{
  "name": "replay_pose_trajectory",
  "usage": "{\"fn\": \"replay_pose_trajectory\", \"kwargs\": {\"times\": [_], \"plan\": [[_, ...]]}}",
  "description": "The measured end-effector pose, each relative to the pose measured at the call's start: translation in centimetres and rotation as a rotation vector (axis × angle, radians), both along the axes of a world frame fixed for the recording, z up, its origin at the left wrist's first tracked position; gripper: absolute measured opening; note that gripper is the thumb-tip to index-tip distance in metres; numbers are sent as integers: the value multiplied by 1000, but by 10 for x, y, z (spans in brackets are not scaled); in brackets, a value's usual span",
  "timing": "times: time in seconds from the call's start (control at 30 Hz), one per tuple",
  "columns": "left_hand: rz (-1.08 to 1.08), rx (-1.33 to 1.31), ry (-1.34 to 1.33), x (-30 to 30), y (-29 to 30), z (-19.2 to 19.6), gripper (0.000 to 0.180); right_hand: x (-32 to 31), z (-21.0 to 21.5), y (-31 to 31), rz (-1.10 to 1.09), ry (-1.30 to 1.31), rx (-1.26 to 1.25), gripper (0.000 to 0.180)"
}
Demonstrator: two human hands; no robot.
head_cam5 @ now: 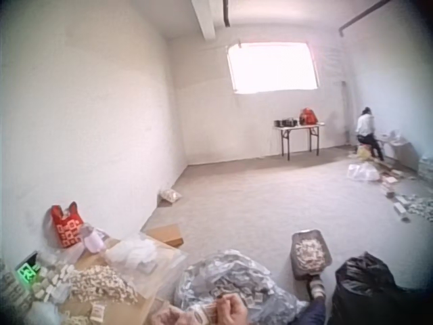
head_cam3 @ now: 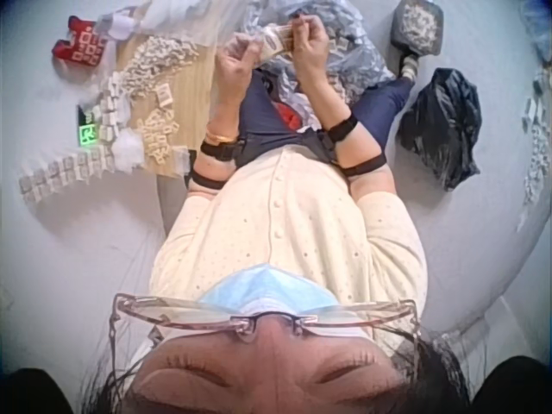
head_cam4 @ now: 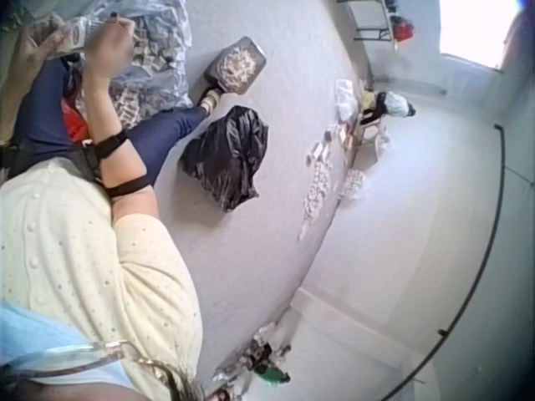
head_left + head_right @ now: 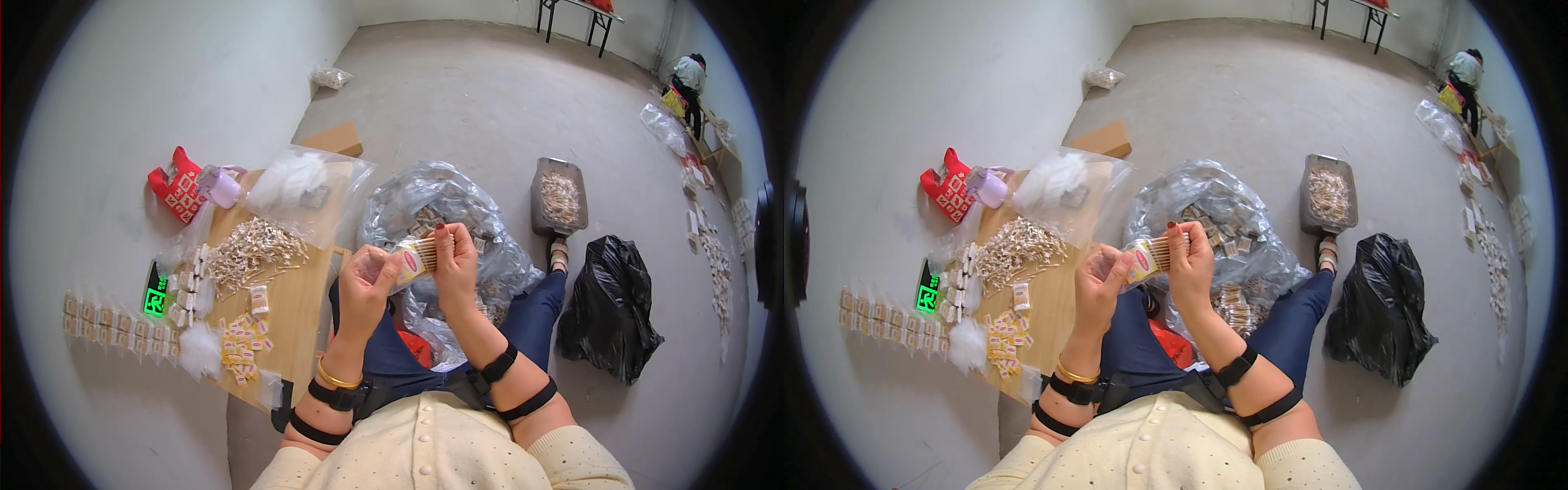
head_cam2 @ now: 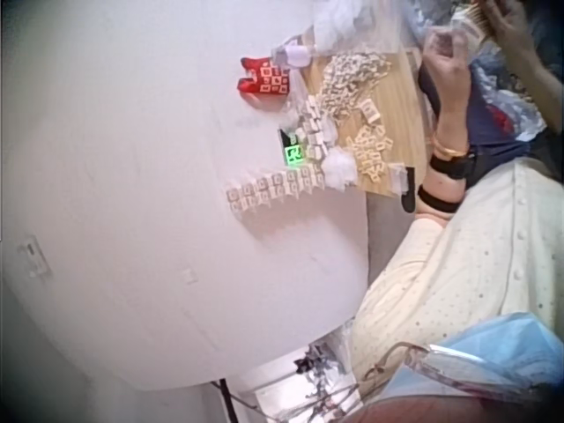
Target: The person sits on the floor and repeatedly picks up small rectangular items, places them into clear plastic bags, and seals them. The person then places the sealed packages onto a wooden table. The person also handles a large plastic bag containing loose items.
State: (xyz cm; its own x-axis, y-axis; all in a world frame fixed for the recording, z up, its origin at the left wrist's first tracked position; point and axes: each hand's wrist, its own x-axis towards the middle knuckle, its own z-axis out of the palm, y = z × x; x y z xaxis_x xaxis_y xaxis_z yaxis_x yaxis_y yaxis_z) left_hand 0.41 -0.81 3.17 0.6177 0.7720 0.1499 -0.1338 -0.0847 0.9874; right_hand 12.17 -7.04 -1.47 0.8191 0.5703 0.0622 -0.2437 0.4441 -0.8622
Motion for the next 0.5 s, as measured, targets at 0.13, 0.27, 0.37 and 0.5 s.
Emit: {"fn": "replay_pose_trajectory", "kwargs": {"times": [0.13, 0.27, 0.37, 0.5], "plan": [[5, -69, -45, -14, 5, 1, 19, 21, -4, -16, -38, 13, 7, 26], [44, -47, -4, -43, 17, -5, 19, 52, -40, -48, -132, -9, -63, 29], [70, -68, 28, -59, 22, -16, 20, 74, -85, -94, -26, -87, -430, 33], [80, -117, 109, -66, 18, -31, 20, 95, -177, -148, -282, -678, -991, 39]]}}
